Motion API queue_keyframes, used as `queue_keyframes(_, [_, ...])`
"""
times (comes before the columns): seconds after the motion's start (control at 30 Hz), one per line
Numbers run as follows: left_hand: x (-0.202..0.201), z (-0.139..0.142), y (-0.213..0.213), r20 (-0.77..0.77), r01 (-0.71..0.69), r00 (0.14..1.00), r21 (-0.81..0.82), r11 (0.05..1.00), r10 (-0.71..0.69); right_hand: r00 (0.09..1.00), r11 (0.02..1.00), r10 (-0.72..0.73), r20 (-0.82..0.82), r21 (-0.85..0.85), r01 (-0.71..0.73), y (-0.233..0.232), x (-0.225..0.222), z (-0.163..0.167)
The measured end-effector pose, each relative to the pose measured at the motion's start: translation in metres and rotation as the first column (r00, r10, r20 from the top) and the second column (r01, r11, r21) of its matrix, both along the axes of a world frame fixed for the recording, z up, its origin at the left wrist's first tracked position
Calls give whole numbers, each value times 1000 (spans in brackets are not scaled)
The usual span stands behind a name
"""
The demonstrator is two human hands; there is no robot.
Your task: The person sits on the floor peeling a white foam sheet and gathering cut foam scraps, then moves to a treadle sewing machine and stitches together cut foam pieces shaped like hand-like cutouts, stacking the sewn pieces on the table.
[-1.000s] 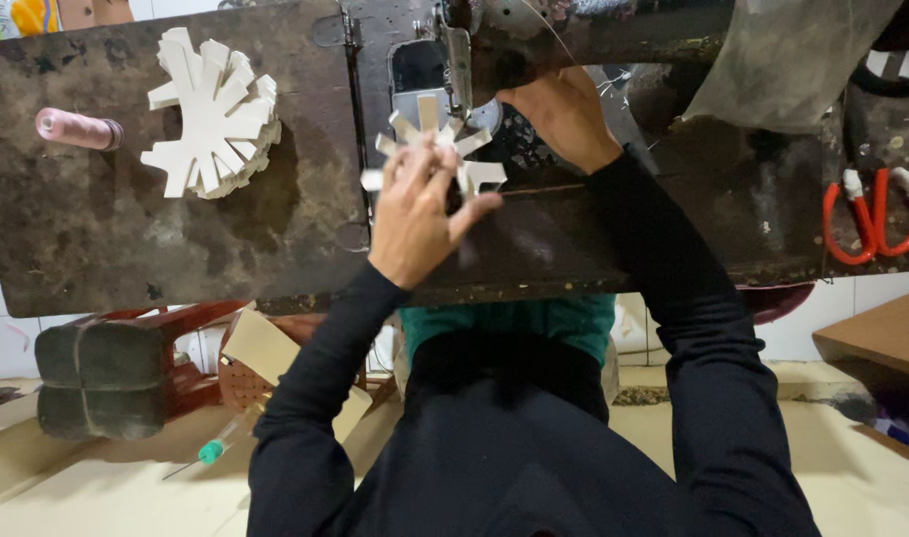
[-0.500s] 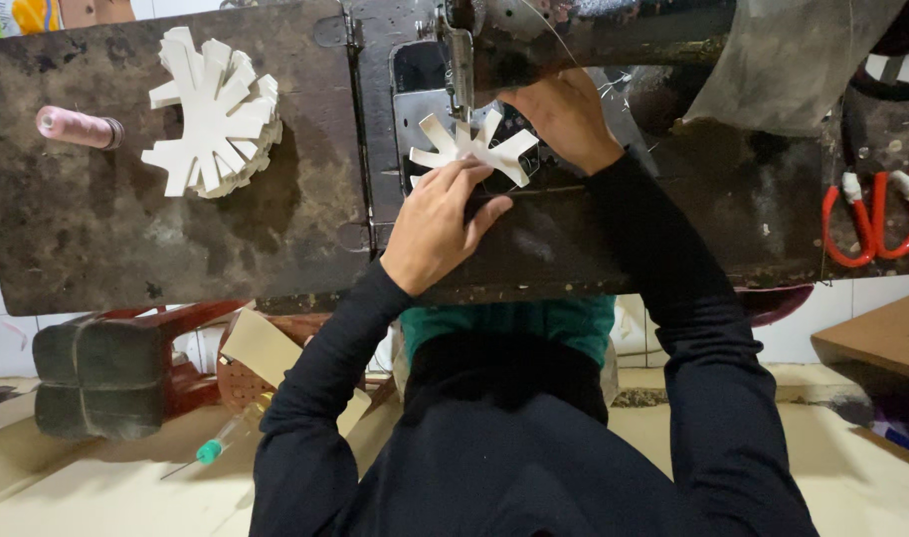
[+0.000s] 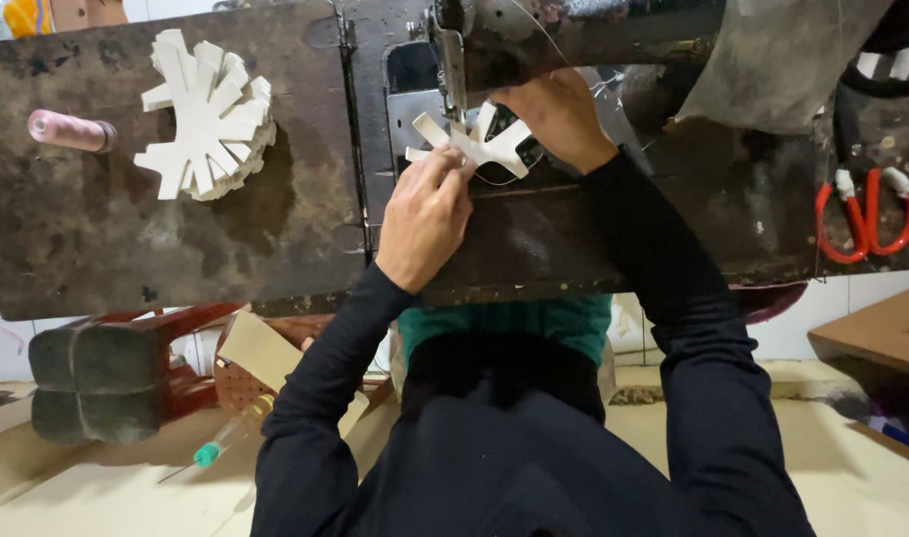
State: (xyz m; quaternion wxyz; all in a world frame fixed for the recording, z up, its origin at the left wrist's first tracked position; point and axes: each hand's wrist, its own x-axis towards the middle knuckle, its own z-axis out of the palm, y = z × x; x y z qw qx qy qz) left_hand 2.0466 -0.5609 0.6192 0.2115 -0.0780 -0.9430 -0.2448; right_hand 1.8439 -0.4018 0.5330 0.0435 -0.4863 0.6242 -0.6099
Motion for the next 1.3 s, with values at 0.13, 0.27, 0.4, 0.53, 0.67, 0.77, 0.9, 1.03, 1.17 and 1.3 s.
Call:
queue_keyframes(0.13, [-2, 1, -3, 6, -8, 1000, -26, 1000, 8, 970, 981, -145, -196, 101, 167, 2, 2, 6])
queue_keyframes(0.27, [-4, -1, -6, -1, -12, 1000, -34, 999, 12, 976, 984, -123, -180, 106, 143, 1, 3, 8])
queue_keyframes(0.4, [-7, -3, -8, 14, 2, 1000, -17, 1000, -2, 989, 970, -141, 34, 206, 131, -1, 4, 6])
queue_keyframes(0.53, [-11, -4, -11, 30, 5, 1000, -46, 999, -3, 742, 968, 238, 627, -213, -130, -2, 3, 2])
queue_keyframes(0.67, [-11, -7, -13, 25, 5, 1000, -42, 999, -4, 804, 987, 163, 572, -96, -132, -2, 1, 2])
queue_keyframes(0.77, [-13, -11, -17, 54, 0, 999, -94, 996, 5, 883, 991, 137, 450, -65, -120, -3, 1, 2])
queue_keyframes(0.9, [-19, -15, -25, -7, -69, 998, -169, 983, 68, 617, 927, 363, 699, -337, -163, -2, 2, 3])
queue_keyframes(1.03, [-24, -14, -37, -38, -151, 988, -202, 968, 146, 723, 949, 311, 617, -241, -202, 0, 0, 2])
queue_keyframes(1.17, [-28, -13, -44, -42, -207, 978, -159, 965, 203, 607, 928, 361, 708, -338, -157, -1, -1, -2])
queue_keyframes(1.3, [-34, -16, -47, -95, -236, 970, -131, 963, 224, 712, 948, 307, 631, -272, -168, -2, -1, -6])
